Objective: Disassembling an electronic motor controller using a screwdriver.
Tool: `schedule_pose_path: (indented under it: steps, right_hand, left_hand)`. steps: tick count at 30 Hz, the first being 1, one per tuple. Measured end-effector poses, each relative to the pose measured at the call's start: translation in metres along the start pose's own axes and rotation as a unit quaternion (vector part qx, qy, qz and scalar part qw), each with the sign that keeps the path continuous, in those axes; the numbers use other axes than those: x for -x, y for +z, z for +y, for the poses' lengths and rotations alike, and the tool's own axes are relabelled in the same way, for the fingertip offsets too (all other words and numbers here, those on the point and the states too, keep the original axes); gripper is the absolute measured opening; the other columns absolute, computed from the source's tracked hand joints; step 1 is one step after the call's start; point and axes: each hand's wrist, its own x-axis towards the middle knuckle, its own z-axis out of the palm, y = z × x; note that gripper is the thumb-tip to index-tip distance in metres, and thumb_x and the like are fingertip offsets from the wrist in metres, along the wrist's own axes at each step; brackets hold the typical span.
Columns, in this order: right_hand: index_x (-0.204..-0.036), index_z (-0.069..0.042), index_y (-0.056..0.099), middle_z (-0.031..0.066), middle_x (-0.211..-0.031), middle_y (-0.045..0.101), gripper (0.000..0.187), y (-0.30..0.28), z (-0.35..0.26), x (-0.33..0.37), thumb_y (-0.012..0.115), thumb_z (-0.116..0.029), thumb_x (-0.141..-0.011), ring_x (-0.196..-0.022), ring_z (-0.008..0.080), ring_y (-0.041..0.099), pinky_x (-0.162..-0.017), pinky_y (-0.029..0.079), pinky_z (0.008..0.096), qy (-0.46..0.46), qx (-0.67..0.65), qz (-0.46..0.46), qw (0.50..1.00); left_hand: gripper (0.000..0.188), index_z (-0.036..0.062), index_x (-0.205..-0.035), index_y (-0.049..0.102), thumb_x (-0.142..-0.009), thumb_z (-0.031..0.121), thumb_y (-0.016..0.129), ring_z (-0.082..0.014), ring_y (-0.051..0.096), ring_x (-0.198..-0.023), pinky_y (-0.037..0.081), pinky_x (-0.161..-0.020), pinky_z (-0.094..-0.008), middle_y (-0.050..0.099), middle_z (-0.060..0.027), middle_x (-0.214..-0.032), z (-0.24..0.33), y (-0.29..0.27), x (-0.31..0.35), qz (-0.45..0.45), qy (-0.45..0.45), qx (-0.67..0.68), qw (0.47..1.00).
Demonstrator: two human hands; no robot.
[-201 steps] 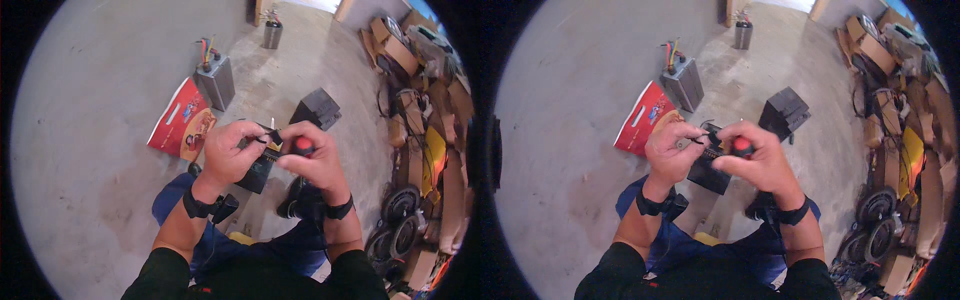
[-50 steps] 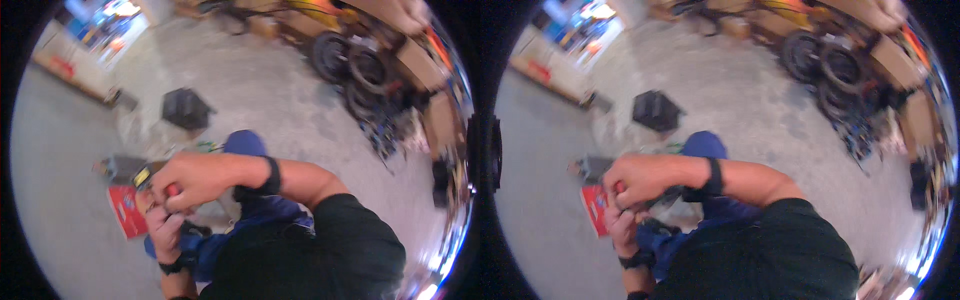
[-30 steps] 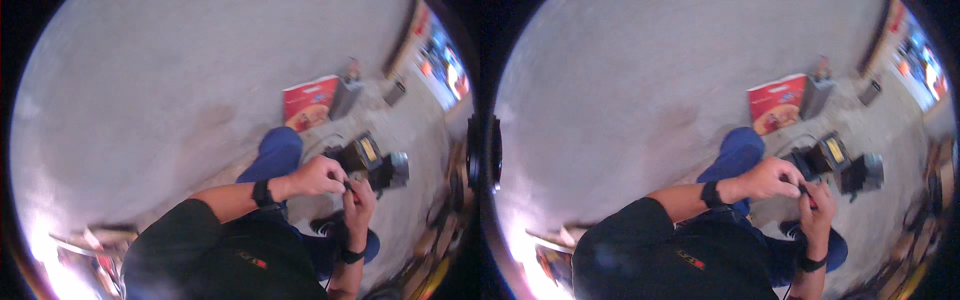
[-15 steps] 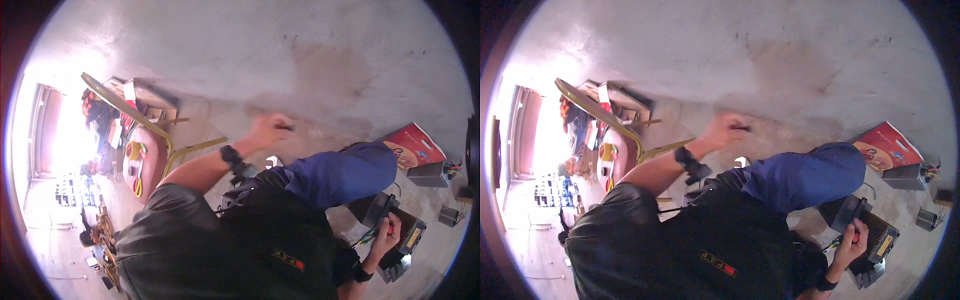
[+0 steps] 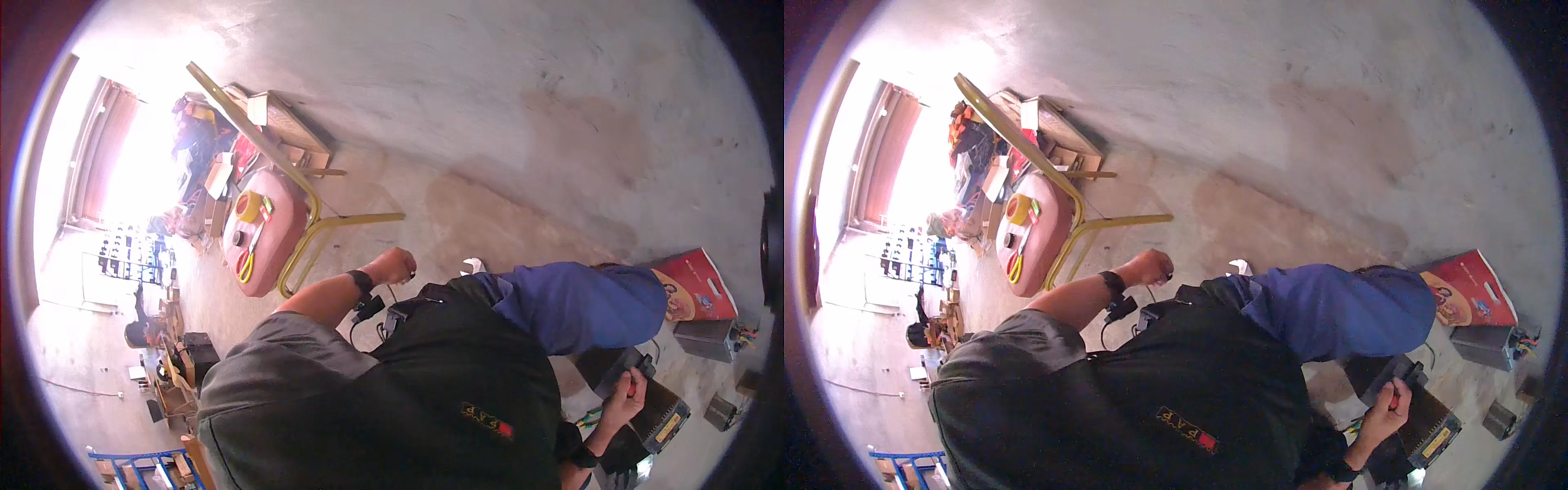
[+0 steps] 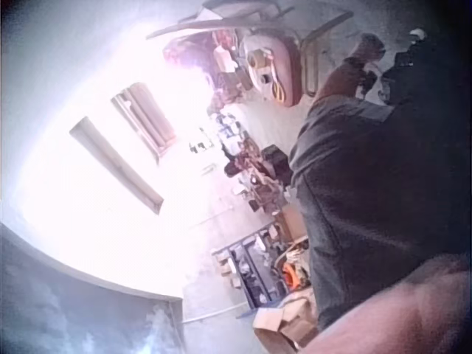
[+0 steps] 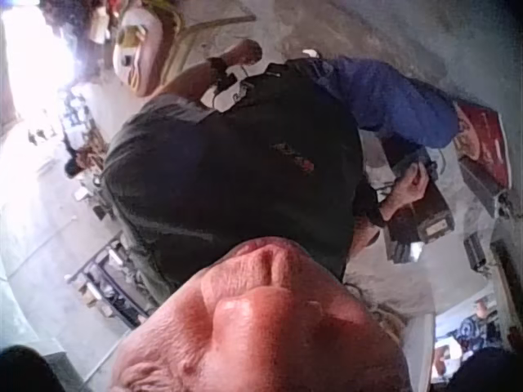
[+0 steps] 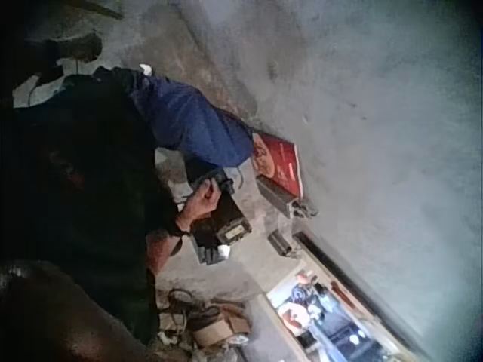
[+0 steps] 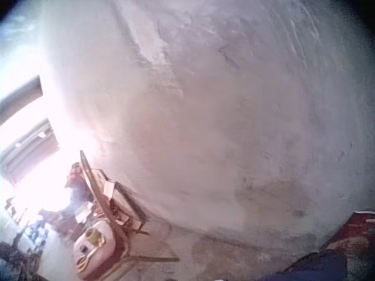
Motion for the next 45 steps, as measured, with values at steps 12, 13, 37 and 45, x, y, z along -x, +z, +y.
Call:
schedule_pose_path:
  steps: [12, 13, 37, 45]
  right_hand:
    - [-0.103, 0.000, 0.065, -0.0014, -0.077, 0.056, 0.017, 0.001, 0.034, -0.020, 0.063, -0.014, -0.095, -0.062, 0.0056, 0.047, -0.054, 0.037, 0.0212, 0.037, -0.064, -0.024, 0.997]
    - [-0.103, 0.000, 0.065, -0.0009, -0.077, 0.057, 0.016, 0.001, 0.035, -0.021, 0.063, -0.014, -0.095, -0.061, 0.0059, 0.047, -0.053, 0.037, 0.0212, 0.055, -0.070, -0.026, 0.996]
    - [-0.098, 0.001, 0.066, 0.0005, -0.086, 0.059, 0.014, -0.002, 0.039, -0.003, 0.064, -0.012, -0.093, -0.075, 0.0086, 0.053, -0.067, 0.044, 0.0243, -0.010, 0.037, -0.026, 0.999]
    - [-0.101, -0.001, 0.071, 0.0072, -0.091, 0.069, 0.016, 0.032, -0.038, -0.004, 0.070, -0.008, -0.086, -0.080, 0.0139, 0.065, -0.073, 0.052, 0.0282, -0.008, -0.005, -0.047, 0.999]
  left_hand:
    - [0.019, 0.0060, -0.086, 0.075, -0.075, 0.020, 0.070, -0.0340, 0.070, -0.076, 0.056, -0.072, -0.0435, 0.071, -0.0166, -0.081, -0.099, -0.100, 0.045, 0.388, -0.226, -0.034, 0.893]
    - [0.021, 0.0060, -0.085, 0.076, -0.076, 0.024, 0.071, -0.0374, 0.069, -0.079, 0.056, -0.075, -0.0446, 0.072, -0.0168, -0.084, -0.117, -0.113, 0.061, 0.405, -0.244, -0.052, 0.880]
    - [0.053, 0.0068, -0.124, 0.066, -0.079, 0.035, 0.072, -0.0378, 0.066, -0.104, 0.052, -0.092, -0.0458, 0.070, -0.0217, -0.109, -0.042, -0.053, 0.024, 0.203, -0.123, 0.010, 0.971]
    - [0.019, -0.0023, -0.094, 0.068, -0.087, 0.015, 0.067, -0.0170, 0.063, -0.074, 0.050, -0.070, -0.0317, 0.067, -0.0106, -0.080, 0.145, -0.100, -0.002, 0.170, 0.128, 0.059, 0.975]
